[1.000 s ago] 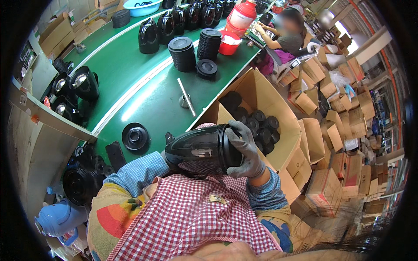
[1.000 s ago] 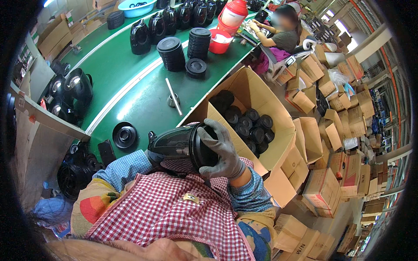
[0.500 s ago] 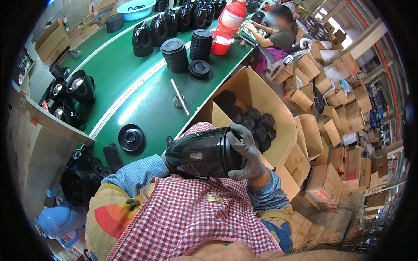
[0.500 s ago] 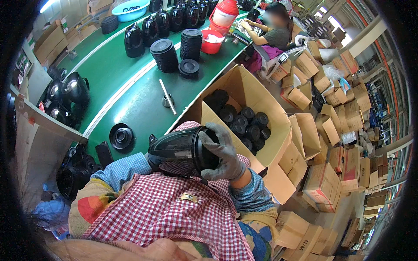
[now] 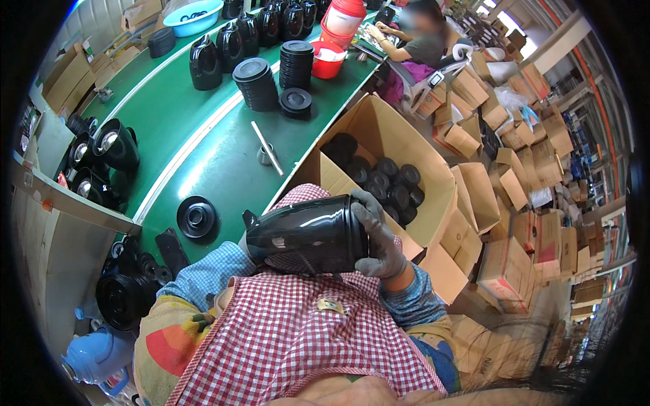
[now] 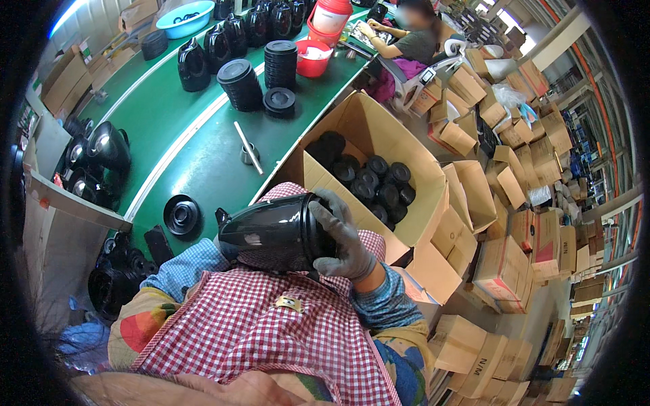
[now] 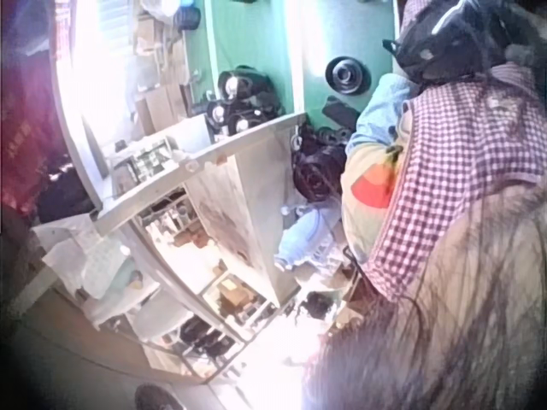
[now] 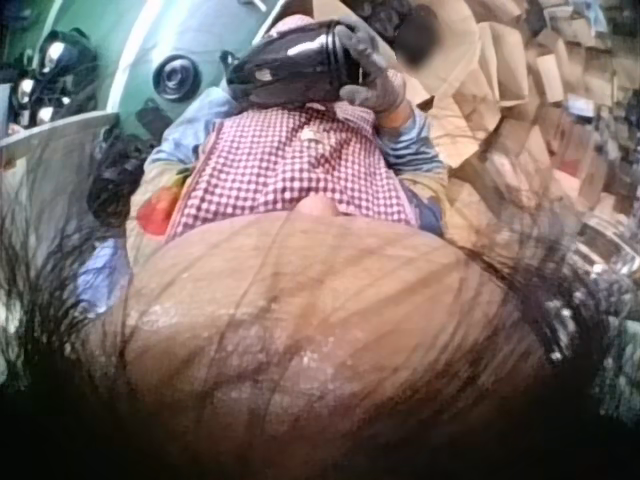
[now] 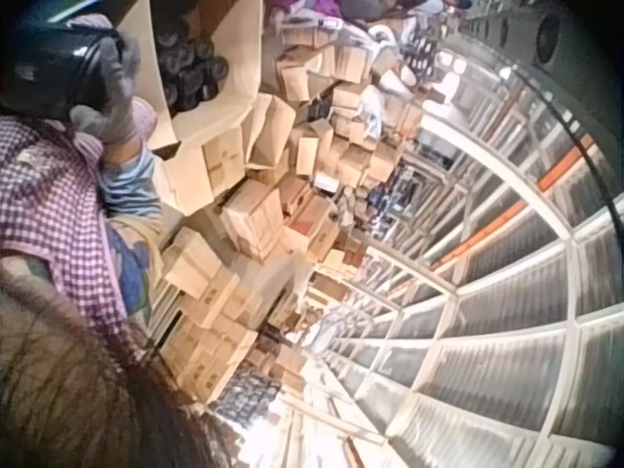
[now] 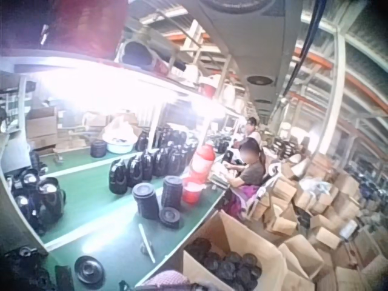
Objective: The person repeatedly picks up black kettle bodies and lids from a cardboard box, uses a metal tool to press or align the lid onto the kettle body, and places the assembled units on a green workbench. The process is repeated for multiple units.
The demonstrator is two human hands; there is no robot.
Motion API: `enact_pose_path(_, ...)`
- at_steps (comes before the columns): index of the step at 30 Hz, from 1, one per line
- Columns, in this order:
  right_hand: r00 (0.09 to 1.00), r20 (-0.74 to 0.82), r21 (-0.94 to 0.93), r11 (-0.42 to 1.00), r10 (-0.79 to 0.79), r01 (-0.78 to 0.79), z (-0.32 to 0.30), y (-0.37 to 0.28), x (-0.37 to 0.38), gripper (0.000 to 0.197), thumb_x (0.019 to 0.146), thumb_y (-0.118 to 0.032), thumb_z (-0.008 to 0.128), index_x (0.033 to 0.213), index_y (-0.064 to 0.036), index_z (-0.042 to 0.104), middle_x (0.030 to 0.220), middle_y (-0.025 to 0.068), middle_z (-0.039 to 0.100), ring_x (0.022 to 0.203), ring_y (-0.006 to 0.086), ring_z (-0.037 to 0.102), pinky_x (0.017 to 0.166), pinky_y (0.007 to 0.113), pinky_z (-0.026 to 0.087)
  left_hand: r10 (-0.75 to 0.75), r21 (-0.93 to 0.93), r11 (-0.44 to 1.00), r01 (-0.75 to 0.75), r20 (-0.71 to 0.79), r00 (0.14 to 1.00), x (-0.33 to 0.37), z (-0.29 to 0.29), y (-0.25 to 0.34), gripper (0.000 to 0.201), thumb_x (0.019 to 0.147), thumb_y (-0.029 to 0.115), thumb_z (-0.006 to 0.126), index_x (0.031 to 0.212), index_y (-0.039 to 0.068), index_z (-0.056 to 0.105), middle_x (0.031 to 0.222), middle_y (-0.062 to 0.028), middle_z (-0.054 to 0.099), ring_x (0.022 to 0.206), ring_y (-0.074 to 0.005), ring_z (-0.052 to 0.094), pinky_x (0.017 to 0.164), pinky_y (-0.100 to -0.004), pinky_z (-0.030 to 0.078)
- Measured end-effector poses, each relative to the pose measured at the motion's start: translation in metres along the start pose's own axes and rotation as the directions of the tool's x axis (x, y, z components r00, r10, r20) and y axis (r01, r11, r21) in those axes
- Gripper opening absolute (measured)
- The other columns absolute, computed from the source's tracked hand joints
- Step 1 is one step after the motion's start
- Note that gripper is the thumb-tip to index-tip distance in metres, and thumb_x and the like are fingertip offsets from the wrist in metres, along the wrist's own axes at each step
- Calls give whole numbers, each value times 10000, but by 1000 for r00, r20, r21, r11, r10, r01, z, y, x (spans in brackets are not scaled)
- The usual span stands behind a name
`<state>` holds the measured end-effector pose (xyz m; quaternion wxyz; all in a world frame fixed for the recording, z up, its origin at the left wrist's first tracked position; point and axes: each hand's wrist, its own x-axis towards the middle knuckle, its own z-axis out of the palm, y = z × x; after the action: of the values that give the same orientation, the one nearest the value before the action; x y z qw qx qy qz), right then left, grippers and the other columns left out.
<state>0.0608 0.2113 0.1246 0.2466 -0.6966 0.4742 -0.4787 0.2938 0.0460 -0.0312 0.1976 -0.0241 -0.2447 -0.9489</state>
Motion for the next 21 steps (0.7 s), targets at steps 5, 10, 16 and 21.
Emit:
enact_pose_path(5, 961, -165, 300, 939, 223, -166, 30, 4, -16, 1028, 878, -669, 626, 1606, -41, 264, 1600, 265, 254, 1491, 404, 272, 1206, 502, 227, -16, 154, 988, 30, -89, 996, -14, -3, 21, 496, 983, 131, 655, 1437, -1, 505, 1401, -159, 594, 1211, -250, 637, 1025, -350, 538)
enact_pose_path(10, 998, -43, -139, 990, -42, 36, 10, -9, -11, 996, 860, -658, 653, 1575, -39, 338, 1585, 290, 278, 1461, 465, 306, 1183, 537, 260, -72, 227, 970, 86, -70, 995, -12, 9, 15, 472, 980, 118, 658, 1418, 1, 528, 1386, -153, 607, 1206, -249, 641, 1033, -353, 535)
enact_pose_path(16, 928, 197, -368, 854, -315, 368, -4, -49, 6, 888, 710, -632, 794, 1462, -257, 506, 1517, 261, 374, 1361, 505, 414, 1089, 663, 341, -239, 231, 952, 201, 147, 960, 27, 25, -15, 444, 976, 103, 661, 1396, 4, 555, 1368, -146, 621, 1199, -248, 644, 1043, -357, 531)
enact_pose_path(21, 949, 117, -386, 867, -292, 314, -26, -40, 5, 974, 719, -638, 791, 1519, -199, 450, 1591, 279, 291, 1434, 526, 323, 1136, 632, 303, -279, 414, 893, 179, 195, 940, 51, 6, -2, 422, 973, 90, 663, 1377, 5, 578, 1354, -140, 634, 1194, -248, 648, 1051, -360, 527)
